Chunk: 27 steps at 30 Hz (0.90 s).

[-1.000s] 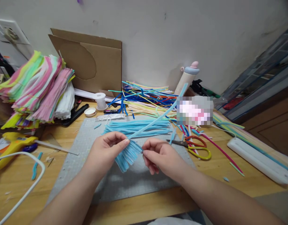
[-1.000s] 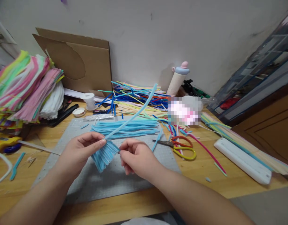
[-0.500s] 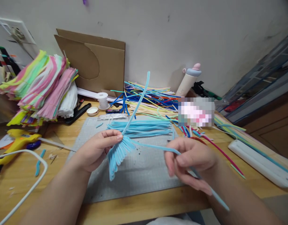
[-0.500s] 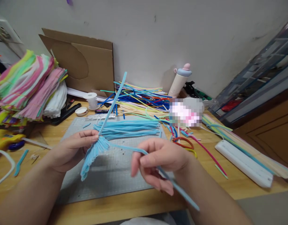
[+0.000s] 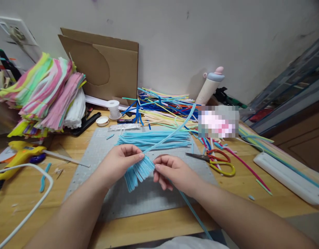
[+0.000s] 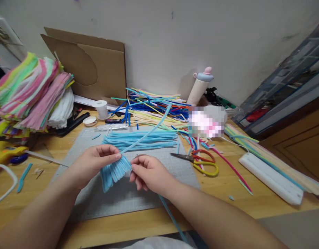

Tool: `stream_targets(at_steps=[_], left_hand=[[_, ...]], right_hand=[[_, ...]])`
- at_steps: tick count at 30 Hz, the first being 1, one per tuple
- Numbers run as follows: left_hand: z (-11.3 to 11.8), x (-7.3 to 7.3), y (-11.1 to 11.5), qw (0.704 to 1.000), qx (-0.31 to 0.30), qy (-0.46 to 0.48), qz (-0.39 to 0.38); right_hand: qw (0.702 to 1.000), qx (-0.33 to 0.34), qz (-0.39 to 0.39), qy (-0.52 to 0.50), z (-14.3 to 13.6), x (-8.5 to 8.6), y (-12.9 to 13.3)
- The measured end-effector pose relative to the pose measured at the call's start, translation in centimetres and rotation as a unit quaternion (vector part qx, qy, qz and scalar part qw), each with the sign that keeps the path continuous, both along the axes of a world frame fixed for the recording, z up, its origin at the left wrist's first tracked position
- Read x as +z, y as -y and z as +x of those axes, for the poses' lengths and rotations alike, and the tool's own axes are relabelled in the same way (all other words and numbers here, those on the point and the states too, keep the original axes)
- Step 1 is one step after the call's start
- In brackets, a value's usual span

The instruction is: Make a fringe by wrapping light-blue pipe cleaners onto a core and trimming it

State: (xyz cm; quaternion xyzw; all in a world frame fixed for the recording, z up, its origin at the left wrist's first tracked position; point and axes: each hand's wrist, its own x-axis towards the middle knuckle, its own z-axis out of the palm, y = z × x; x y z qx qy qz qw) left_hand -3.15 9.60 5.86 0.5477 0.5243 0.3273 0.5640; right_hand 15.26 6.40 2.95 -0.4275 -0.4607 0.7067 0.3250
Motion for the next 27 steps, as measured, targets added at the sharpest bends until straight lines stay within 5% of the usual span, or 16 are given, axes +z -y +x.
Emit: stream_targets(at_steps=[6, 17, 27], left_hand=[[0.0, -0.1, -0.1, 1.000, 0.012, 0.020, -0.010], [0.2, 0.1, -0.1, 1.000, 0.023, 0.010, 0.010], [0.8, -0.6, 0.4, 0.995, 0.027, -0.043, 0.082]], right_hand=[[0.998, -0.061, 0.014, -0.004, -0.3, 0.2, 0.2], [0.998, -0.061, -0.006, -0.006, -0.5, 0.8, 0.3], [0.997, -0.059, -0.038, -0.024, -0.6, -0.4, 0.0]])
